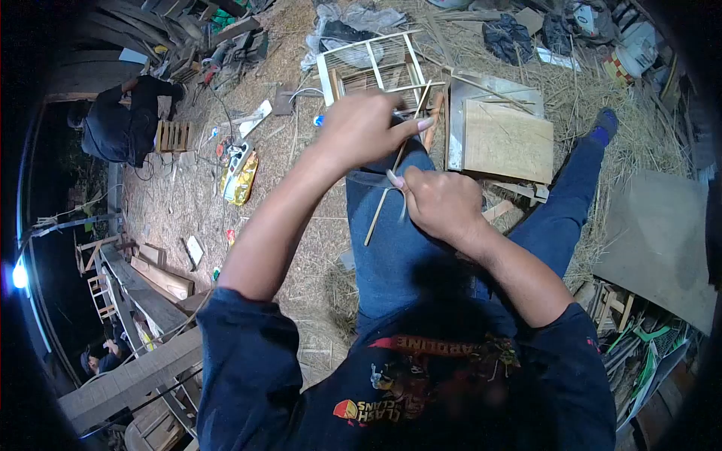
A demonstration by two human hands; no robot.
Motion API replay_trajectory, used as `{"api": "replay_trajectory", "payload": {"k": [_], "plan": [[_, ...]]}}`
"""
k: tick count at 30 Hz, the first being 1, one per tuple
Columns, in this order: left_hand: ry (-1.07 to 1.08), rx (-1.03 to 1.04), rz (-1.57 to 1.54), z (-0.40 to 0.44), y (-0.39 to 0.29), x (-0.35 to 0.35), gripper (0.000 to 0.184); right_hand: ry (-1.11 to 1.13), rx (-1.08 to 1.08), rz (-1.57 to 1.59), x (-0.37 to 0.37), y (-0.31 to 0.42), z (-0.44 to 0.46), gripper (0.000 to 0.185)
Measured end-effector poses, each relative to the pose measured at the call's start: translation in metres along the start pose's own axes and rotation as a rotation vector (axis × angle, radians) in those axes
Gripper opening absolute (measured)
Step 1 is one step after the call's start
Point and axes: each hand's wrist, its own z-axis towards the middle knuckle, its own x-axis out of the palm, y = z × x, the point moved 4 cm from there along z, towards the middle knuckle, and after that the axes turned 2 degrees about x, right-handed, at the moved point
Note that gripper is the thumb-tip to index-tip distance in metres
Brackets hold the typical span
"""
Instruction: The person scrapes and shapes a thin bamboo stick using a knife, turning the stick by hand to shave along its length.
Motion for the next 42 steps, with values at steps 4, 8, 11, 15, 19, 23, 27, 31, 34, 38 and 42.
{"api": "replay_trajectory", "payload": {"k": [4, 8, 11, 15, 19, 23, 27, 31, 34, 38, 42], "plan": [[0.186, 0.122, -0.131, 0.028, 0.014, 0.032, 0.044, -0.065, -0.009, 0.004, -0.007, -0.003, 0.007, 0.035], [0.184, 0.093, -0.538, 0.036, 0.029, 0.046, 0.044, -0.131, -0.027, 0.000, -0.010, -0.016, 0.008, 0.033], [0.210, 0.077, -0.711, 0.037, 0.035, 0.053, 0.044, -0.181, -0.068, 0.020, -0.009, -0.020, 0.012, 0.031], [0.305, 0.087, -0.861, 0.040, 0.038, 0.052, 0.042, -0.189, -0.055, -0.029, -0.015, -0.026, 0.021, 0.030], [0.455, 0.083, -0.944, 0.051, 0.049, 0.054, 0.035, -0.211, -0.023, -0.030, -0.018, -0.031, 0.023, 0.030], [0.549, 0.057, -0.857, 0.056, 0.051, 0.055, 0.032, -0.227, 0.050, -0.053, -0.019, -0.042, 0.029, 0.030], [0.596, 0.041, -0.939, 0.057, 0.051, 0.052, 0.030, -0.240, 0.053, -0.031, -0.014, -0.045, 0.030, 0.030], [0.622, 0.012, -0.942, 0.058, 0.055, 0.058, 0.029, -0.226, 0.081, -0.019, -0.010, -0.044, 0.033, 0.032], [0.647, -0.005, -0.980, 0.059, 0.058, 0.060, 0.028, -0.216, 0.113, 0.003, -0.005, -0.042, 0.035, 0.032], [0.649, -0.006, -0.994, 0.061, 0.059, 0.061, 0.026, -0.159, 0.154, 0.001, -0.007, -0.038, 0.036, 0.031], [0.606, -0.026, -0.945, 0.066, 0.055, 0.057, 0.025, -0.154, 0.182, 0.004, -0.013, -0.039, 0.036, 0.031]]}}
